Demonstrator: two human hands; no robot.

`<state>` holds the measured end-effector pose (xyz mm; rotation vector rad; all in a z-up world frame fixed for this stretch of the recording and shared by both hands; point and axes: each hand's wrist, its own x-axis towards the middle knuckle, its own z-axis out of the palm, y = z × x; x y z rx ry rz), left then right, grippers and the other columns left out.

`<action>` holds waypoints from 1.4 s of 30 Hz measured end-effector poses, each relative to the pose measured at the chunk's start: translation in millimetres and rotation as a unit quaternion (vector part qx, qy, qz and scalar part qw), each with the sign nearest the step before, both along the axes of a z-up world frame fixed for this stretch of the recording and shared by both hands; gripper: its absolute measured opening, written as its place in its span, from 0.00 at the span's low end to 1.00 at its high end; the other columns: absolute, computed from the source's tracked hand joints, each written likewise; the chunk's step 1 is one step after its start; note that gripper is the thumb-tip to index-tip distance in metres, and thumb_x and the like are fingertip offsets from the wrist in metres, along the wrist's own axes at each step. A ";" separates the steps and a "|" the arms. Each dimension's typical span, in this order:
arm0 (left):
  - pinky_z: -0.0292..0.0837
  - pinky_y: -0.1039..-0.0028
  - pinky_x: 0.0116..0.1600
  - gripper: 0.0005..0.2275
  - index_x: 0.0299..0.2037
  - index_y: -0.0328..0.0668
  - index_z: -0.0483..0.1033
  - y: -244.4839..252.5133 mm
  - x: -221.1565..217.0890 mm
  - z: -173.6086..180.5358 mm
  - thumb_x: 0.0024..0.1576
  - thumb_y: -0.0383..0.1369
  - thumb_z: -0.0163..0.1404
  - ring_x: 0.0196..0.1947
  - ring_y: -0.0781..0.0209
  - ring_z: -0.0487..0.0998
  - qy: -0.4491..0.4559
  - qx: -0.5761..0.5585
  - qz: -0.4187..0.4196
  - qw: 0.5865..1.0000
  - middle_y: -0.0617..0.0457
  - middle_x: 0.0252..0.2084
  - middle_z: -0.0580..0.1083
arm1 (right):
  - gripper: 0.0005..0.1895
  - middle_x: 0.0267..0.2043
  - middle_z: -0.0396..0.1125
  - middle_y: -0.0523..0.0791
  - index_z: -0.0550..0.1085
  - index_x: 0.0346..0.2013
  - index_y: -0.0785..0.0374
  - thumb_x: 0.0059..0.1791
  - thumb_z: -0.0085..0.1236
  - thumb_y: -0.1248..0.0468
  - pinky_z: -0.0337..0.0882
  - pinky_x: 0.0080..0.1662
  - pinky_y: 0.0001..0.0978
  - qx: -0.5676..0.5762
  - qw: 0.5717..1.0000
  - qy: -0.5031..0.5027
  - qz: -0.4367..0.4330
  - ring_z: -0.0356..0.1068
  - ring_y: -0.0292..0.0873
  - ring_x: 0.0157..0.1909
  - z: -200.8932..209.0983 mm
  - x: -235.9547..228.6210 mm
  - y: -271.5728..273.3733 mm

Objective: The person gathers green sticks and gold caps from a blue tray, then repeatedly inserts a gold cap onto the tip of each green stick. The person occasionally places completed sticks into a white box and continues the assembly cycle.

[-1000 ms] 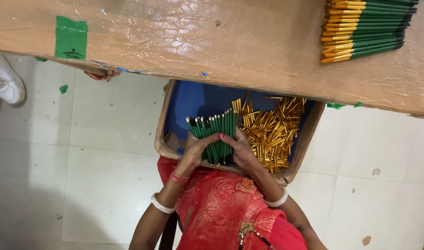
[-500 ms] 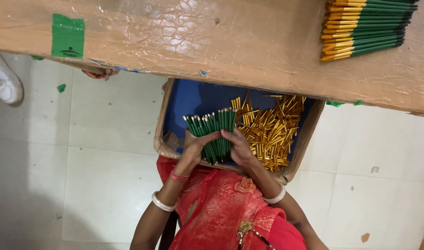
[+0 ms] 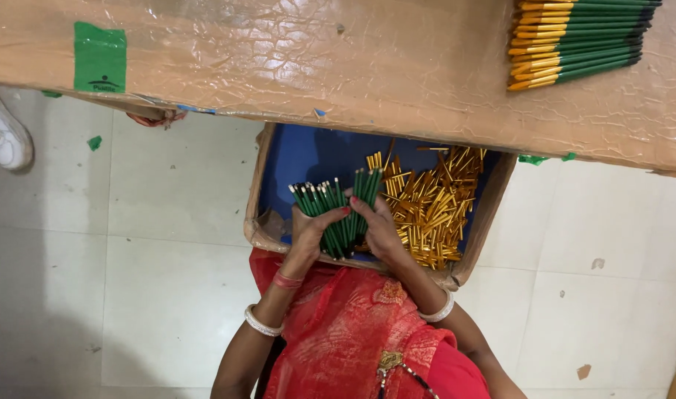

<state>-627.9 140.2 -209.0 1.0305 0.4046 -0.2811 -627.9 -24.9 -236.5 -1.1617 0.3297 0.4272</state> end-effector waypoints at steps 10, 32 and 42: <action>0.85 0.67 0.39 0.10 0.42 0.26 0.79 4.6 -0.5 -34.4 0.50 0.19 0.59 0.33 0.54 0.85 0.065 -0.109 0.030 0.991 0.41 0.36 0.81 | 0.07 0.42 0.74 0.43 0.80 0.44 0.56 0.51 0.62 0.61 0.78 0.42 0.33 -0.335 0.894 -0.273 0.121 0.74 0.39 0.42 43.1 18.2 -32.8; 0.84 0.66 0.42 0.16 0.51 0.26 0.75 3.1 5.5 -22.6 0.52 0.19 0.57 0.36 0.53 0.85 0.079 -0.141 -0.072 0.984 0.40 0.40 0.80 | 0.09 0.28 0.67 0.42 0.74 0.36 0.62 0.53 0.60 0.58 0.66 0.32 0.28 -0.178 0.981 -0.072 0.002 0.65 0.35 0.27 -2.6 18.0 -30.5; 0.86 0.68 0.39 0.11 0.46 0.32 0.76 9.4 -4.4 -35.6 0.53 0.22 0.57 0.38 0.54 0.85 0.134 -0.151 -0.083 0.976 0.42 0.41 0.81 | 0.16 0.34 0.72 0.41 0.75 0.39 0.61 0.42 0.72 0.61 0.70 0.31 0.26 -0.076 0.994 0.079 0.028 0.70 0.34 0.31 0.6 11.7 -8.2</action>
